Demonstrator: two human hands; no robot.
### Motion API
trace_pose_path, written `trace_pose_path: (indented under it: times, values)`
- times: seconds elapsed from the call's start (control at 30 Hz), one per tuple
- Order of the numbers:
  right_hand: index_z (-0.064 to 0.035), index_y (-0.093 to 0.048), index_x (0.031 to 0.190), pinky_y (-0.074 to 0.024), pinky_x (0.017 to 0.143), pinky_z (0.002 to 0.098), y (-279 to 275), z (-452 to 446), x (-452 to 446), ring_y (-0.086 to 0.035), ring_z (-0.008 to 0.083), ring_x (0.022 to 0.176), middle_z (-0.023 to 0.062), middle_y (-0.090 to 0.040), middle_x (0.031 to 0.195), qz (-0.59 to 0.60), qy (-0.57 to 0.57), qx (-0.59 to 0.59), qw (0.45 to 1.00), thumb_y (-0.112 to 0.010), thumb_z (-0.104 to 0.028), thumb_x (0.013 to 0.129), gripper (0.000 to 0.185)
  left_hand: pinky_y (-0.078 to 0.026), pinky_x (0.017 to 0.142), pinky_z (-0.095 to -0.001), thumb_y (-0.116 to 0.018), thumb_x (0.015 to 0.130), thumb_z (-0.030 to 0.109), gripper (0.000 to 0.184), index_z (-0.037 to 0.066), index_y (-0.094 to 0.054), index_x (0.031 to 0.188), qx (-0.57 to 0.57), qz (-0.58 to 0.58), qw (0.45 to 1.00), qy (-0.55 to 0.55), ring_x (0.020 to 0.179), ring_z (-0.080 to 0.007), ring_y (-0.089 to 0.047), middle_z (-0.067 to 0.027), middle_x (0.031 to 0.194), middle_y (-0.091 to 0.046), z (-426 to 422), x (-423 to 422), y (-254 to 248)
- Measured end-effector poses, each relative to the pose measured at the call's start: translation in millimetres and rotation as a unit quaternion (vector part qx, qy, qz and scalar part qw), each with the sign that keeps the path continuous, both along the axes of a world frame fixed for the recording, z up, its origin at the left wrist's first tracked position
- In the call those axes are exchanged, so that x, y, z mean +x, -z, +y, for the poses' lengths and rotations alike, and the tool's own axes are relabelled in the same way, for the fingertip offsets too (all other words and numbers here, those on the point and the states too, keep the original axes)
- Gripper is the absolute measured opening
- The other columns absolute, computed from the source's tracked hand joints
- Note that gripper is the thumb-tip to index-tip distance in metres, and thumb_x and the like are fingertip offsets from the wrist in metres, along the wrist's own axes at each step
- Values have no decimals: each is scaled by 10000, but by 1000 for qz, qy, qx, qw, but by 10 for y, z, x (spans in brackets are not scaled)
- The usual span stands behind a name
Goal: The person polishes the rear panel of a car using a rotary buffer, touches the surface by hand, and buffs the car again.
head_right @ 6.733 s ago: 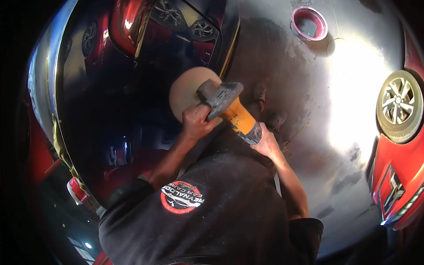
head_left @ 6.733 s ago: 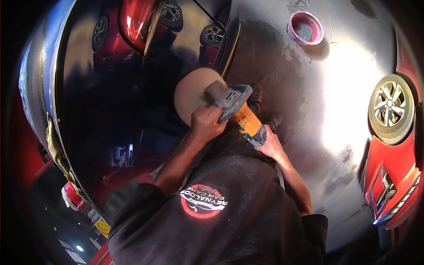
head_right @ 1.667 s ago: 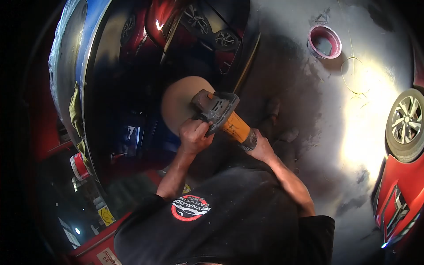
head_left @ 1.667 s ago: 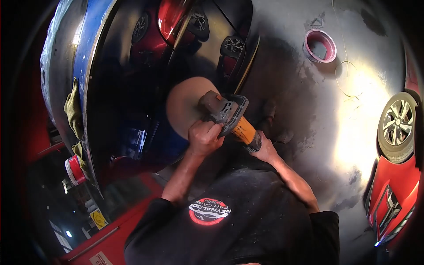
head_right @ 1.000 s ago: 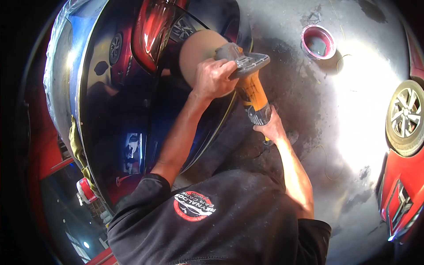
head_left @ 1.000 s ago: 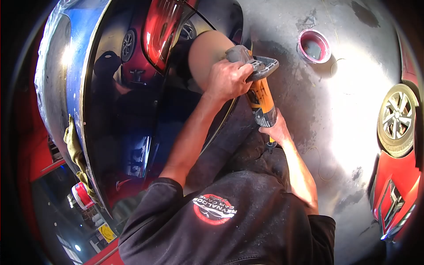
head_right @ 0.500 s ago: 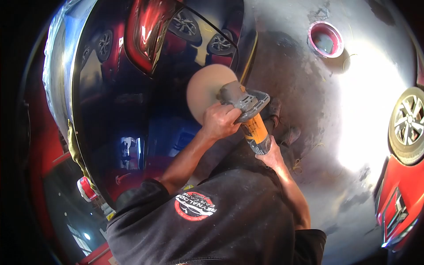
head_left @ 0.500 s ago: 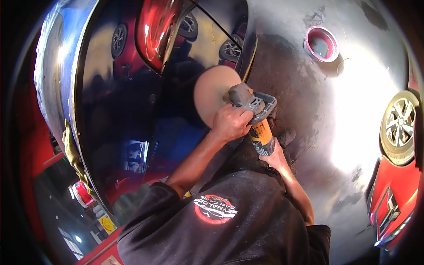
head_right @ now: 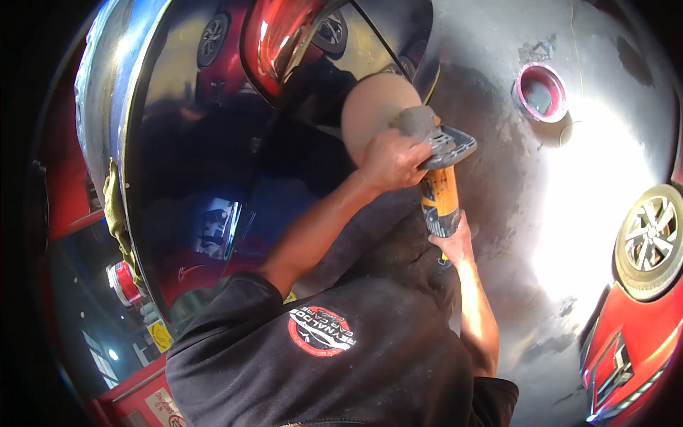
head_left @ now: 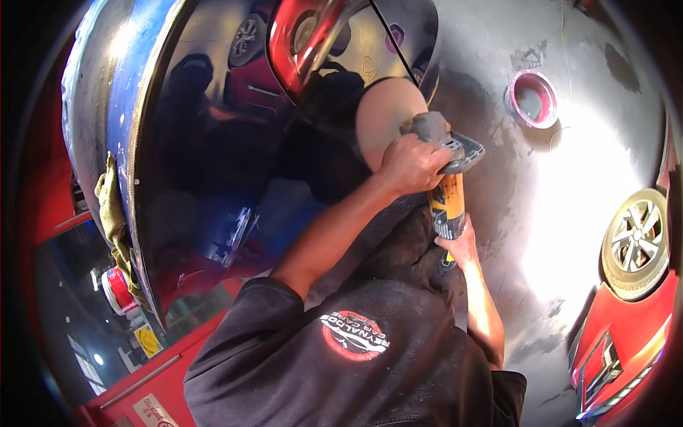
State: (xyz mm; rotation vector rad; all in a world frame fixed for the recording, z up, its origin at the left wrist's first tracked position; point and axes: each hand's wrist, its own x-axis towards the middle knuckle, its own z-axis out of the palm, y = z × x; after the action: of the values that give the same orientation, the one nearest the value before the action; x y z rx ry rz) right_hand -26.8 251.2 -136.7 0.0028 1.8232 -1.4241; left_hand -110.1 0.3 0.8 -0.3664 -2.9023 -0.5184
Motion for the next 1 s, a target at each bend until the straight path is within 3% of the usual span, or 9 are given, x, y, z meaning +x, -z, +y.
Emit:
trace_pose_path:
  times: [0.1,0.23,0.37,0.57,0.6,0.7,0.83,1.0]
  values:
    - [-36,-502,1320,-525,1004,405,83,122,460,-691,281,1121,147,-710,1163,-15,-24,-3,1000,-909,-84,618,813,-488,576,-422,-807,648,171,223,141,-610,749,-2,-16,1000,-4,617,-271,-628,-52,673,-590,68,549,6]
    - [-71,-485,1381,-555,977,448,10,225,857,-706,380,1159,222,-727,1171,-21,-66,1,998,-895,-116,656,834,-471,560,-391,-814,631,134,212,130,-669,786,3,-35,999,-22,590,-238,-613,-30,650,-563,128,1214,-50]
    - [-70,-481,1396,-556,978,455,-55,258,872,-671,420,1192,249,-715,1192,-17,-97,0,995,-901,-120,657,851,-462,555,-371,-827,613,131,225,121,-684,786,-3,-50,998,-43,589,-231,-612,-26,650,-559,154,1423,-181]
    - [-65,-488,1371,-556,981,444,-11,257,605,-702,371,1168,218,-721,1182,-16,-61,6,998,-897,-114,648,832,-476,562,-394,-824,619,129,230,133,-666,786,10,-29,999,-10,592,-245,-615,-30,658,-571,135,898,-73]
    - [-64,-494,1357,-547,992,422,3,260,530,-712,319,1144,184,-723,1165,-37,-50,4,998,-898,-109,637,827,-481,566,-399,-823,624,133,228,136,-656,779,12,-26,1000,-7,597,-252,-620,-36,663,-580,129,774,-37]
    - [-50,-500,1338,-513,1034,398,2,236,231,-676,276,1157,143,-704,1189,-32,-30,26,999,-902,-81,618,825,-493,577,-413,-820,639,144,227,141,-627,760,19,-6,1000,-1,614,-272,-638,-52,680,-606,94,377,105]
    - [-41,-527,1296,-517,1025,403,-29,147,-203,-688,302,1139,161,-716,1175,1,-27,53,998,-909,-74,617,780,-502,588,-423,-814,661,149,221,136,-613,752,27,38,999,-5,639,-291,-660,-65,696,-634,42,-84,244]
    - [-52,-529,1272,-533,1002,426,85,121,-165,-702,326,1138,172,-727,1162,42,-27,54,997,-906,-100,638,739,-506,594,-420,-809,671,146,208,134,-617,751,13,64,997,-35,644,-295,-664,-58,684,-632,42,3,244]
